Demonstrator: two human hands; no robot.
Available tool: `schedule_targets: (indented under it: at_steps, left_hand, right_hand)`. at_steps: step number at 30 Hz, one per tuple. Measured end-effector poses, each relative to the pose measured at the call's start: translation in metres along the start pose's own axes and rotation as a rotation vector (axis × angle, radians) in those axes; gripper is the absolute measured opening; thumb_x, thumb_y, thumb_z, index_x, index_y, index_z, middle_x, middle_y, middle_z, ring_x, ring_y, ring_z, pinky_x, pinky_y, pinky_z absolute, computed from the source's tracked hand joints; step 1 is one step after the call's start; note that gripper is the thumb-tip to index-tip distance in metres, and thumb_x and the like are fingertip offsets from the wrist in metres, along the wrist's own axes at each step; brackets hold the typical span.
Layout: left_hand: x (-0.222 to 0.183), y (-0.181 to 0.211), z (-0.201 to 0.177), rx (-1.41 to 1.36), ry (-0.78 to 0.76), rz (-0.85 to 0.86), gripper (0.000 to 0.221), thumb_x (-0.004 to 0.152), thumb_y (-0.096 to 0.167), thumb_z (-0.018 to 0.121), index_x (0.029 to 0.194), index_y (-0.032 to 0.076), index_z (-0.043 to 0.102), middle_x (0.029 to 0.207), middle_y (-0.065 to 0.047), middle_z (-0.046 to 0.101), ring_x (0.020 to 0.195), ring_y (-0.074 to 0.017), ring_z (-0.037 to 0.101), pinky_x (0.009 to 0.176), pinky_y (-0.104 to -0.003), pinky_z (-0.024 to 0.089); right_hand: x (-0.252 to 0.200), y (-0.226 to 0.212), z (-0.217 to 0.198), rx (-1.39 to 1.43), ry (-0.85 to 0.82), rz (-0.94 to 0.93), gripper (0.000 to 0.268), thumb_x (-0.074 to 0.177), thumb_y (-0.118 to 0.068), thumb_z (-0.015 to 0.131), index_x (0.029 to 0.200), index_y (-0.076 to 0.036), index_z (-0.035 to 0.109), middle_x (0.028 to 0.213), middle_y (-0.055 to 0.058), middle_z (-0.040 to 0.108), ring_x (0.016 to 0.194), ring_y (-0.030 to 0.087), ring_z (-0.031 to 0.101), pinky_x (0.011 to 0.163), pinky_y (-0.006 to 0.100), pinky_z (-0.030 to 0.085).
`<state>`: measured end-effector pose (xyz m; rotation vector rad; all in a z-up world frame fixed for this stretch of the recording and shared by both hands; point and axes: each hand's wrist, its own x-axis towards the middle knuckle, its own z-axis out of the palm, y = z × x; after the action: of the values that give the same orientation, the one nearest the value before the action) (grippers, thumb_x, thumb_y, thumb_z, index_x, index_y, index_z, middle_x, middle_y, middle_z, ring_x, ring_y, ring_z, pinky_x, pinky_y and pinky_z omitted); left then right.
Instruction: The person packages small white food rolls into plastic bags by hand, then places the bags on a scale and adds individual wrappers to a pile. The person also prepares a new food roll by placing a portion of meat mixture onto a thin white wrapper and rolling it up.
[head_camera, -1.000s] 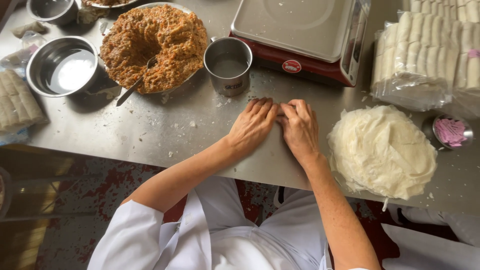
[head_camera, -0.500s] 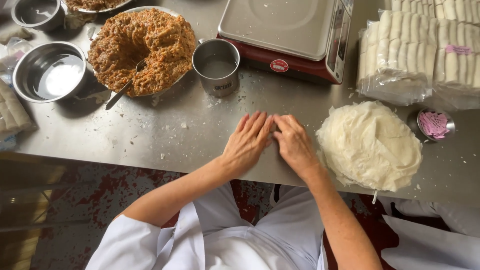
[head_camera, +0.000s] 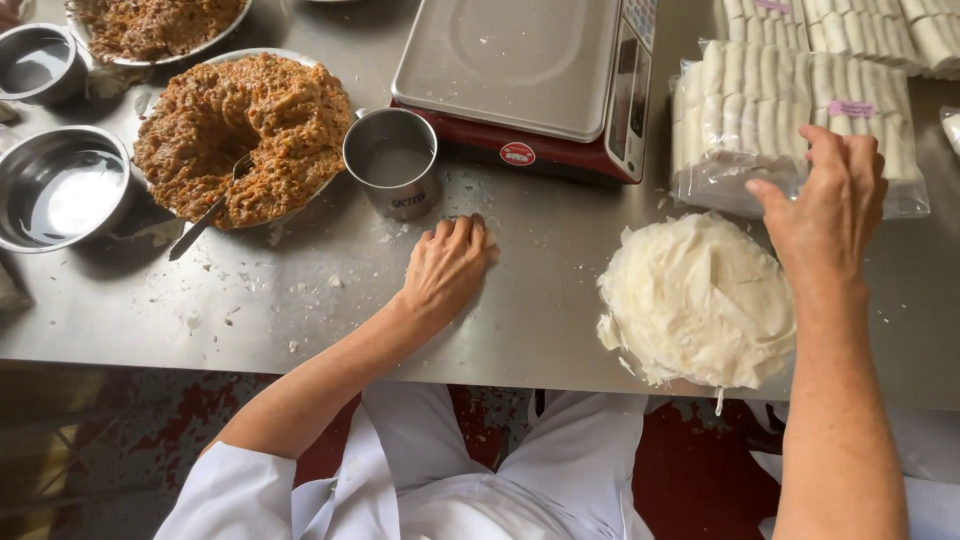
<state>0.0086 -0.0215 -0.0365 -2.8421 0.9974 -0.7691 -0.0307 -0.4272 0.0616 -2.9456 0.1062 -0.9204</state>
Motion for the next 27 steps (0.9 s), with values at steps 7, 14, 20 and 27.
schedule_targets:
  at_steps: [7, 14, 20, 27]
  left_hand:
    - [-0.018, -0.007, -0.008, -0.164, -0.168, -0.082, 0.016, 0.091, -0.005, 0.056, 0.104, -0.002, 0.065, 0.097, -0.016, 0.063, 0.073, -0.0265, 0.064, 0.053, -0.039, 0.059]
    - [-0.048, -0.030, -0.018, -0.235, -0.185, -0.240, 0.066, 0.098, 0.040, 0.064, 0.143, -0.004, 0.043, 0.109, -0.020, 0.061, 0.093, -0.0362, 0.063, 0.068, -0.045, 0.059]
    - [-0.060, -0.034, -0.016, -0.226, -0.079, -0.190, 0.042, 0.092, 0.005, 0.060, 0.131, 0.000, 0.047, 0.094, -0.017, 0.056, 0.077, -0.0356, 0.057, 0.056, -0.044, 0.051]
    - [-0.074, -0.033, -0.041, -0.080, 0.028, -0.249, 0.047, 0.099, 0.026, 0.067, 0.137, 0.006, 0.047, 0.104, -0.013, 0.058, 0.085, -0.0289, 0.054, 0.071, -0.042, 0.044]
  right_hand:
    - [0.025, 0.038, 0.044, 0.014, 0.231, -0.213, 0.027, 0.093, 0.008, 0.087, 0.117, -0.003, 0.087, 0.101, 0.017, 0.073, 0.107, 0.042, 0.074, 0.075, 0.049, 0.055]
    - [0.048, 0.017, -0.007, 0.004, 0.441, -0.221, 0.015, 0.091, 0.009, 0.083, 0.090, -0.005, 0.080, 0.084, 0.006, 0.056, 0.071, 0.025, 0.055, 0.053, 0.036, 0.033]
    - [0.011, -0.059, -0.070, 0.109, 0.284, -0.123, 0.015, 0.083, 0.009, 0.059, 0.085, -0.004, 0.064, 0.078, 0.006, 0.044, 0.066, 0.021, 0.041, 0.055, 0.040, 0.021]
    - [-0.065, -0.187, -0.043, 0.060, 0.423, -0.240, 0.028, 0.085, 0.011, 0.051, 0.085, -0.012, 0.066, 0.081, 0.003, 0.044, 0.061, 0.018, 0.042, 0.043, 0.035, 0.025]
